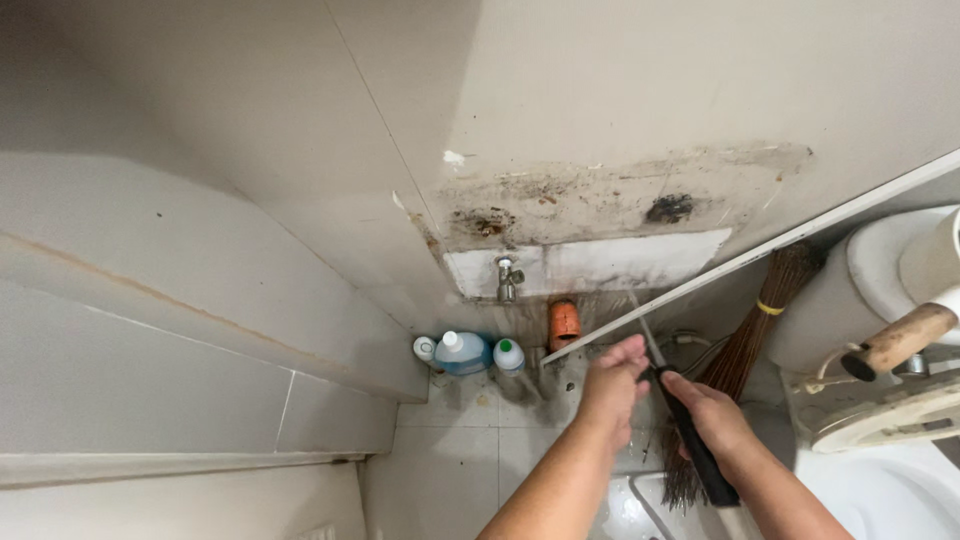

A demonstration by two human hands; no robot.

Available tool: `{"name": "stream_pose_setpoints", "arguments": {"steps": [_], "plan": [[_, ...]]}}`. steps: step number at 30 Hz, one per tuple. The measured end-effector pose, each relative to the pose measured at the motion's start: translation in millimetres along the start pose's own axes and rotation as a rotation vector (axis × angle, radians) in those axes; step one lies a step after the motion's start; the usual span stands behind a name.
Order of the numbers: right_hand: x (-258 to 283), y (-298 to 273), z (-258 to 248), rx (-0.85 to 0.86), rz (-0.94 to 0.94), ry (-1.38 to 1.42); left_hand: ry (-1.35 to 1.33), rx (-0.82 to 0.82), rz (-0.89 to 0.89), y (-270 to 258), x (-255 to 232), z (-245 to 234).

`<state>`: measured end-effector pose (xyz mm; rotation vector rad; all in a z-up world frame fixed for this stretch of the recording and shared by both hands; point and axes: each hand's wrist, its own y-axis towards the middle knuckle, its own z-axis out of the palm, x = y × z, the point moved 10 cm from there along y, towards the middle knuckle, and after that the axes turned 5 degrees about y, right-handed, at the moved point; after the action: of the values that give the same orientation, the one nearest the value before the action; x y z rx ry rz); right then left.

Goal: The person scrubs a stained section of a tiled wall using a sponge and a handheld shower head. They repeatedly wet the wall, scrub the grime, and rinse the area, focusing on the lower portion near the floor and plumbing fixtures.

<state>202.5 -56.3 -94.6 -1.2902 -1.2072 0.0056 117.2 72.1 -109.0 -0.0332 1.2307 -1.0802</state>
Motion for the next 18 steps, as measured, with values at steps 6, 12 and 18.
{"name": "stream_pose_setpoints", "arguments": {"steps": [6,12,18], "plan": [[-5,14,14,0.019,0.034,-0.104,-0.116,-0.099,-0.033,12,24,-45],[-18,23,57,0.137,-0.062,-0.240,-0.241,-0.168,-0.021,14,36,-81],[-27,12,94,0.209,0.001,-0.377,-0.330,-0.328,-0.059,6,47,-127]]}}
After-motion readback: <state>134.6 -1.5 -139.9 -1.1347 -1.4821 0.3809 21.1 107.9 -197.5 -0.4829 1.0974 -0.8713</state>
